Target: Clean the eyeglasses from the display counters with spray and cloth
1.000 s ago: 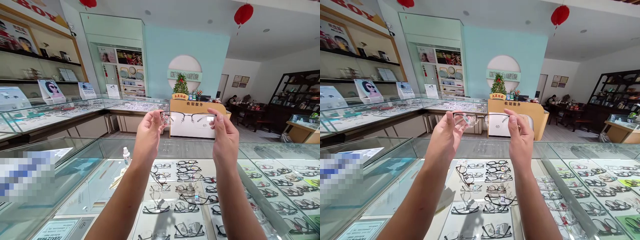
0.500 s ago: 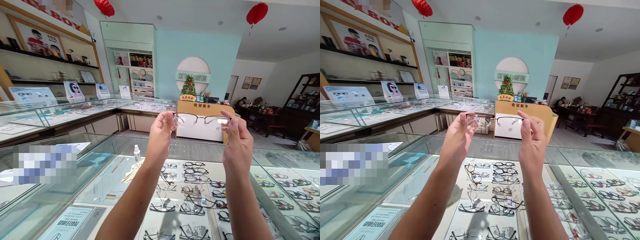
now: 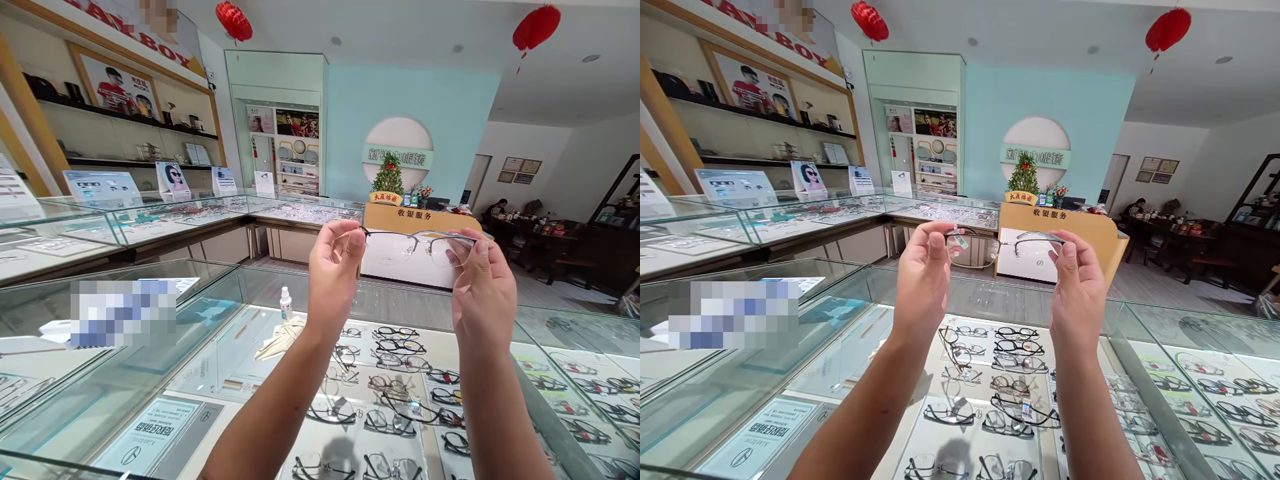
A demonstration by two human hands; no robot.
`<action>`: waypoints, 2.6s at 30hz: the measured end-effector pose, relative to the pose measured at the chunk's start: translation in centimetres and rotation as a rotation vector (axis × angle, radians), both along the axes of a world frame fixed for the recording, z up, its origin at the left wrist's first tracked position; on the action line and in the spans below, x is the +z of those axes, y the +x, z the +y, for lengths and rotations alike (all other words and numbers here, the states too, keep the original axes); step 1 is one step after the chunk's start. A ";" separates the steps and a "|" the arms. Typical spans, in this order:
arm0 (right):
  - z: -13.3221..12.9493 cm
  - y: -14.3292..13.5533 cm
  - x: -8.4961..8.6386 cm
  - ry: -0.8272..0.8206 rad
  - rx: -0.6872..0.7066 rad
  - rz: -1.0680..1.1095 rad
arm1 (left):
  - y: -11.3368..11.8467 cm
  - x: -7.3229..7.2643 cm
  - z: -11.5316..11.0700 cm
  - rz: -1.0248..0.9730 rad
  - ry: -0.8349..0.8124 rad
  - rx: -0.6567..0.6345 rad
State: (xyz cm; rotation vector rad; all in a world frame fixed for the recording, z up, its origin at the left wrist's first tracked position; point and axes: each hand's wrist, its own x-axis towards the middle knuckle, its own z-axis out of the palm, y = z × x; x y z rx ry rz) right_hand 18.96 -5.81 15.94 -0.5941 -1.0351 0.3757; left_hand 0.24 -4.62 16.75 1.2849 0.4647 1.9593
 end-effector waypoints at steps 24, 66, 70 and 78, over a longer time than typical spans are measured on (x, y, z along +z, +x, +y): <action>-0.8 -0.4 0.4 0.012 0.052 0.100 | 0.6 0.3 0.1 -0.026 0.002 -0.083; 1.8 -1.3 -0.6 -0.119 0.359 0.348 | 1.0 0.0 -1.7 0.001 -0.173 0.148; 1.9 -1.4 -0.7 -0.093 0.359 0.365 | 1.0 -0.3 -1.7 0.015 -0.125 0.166; 0.9 -1.4 -0.2 0.098 0.131 0.255 | 1.3 -0.5 0.7 -0.051 0.037 -0.008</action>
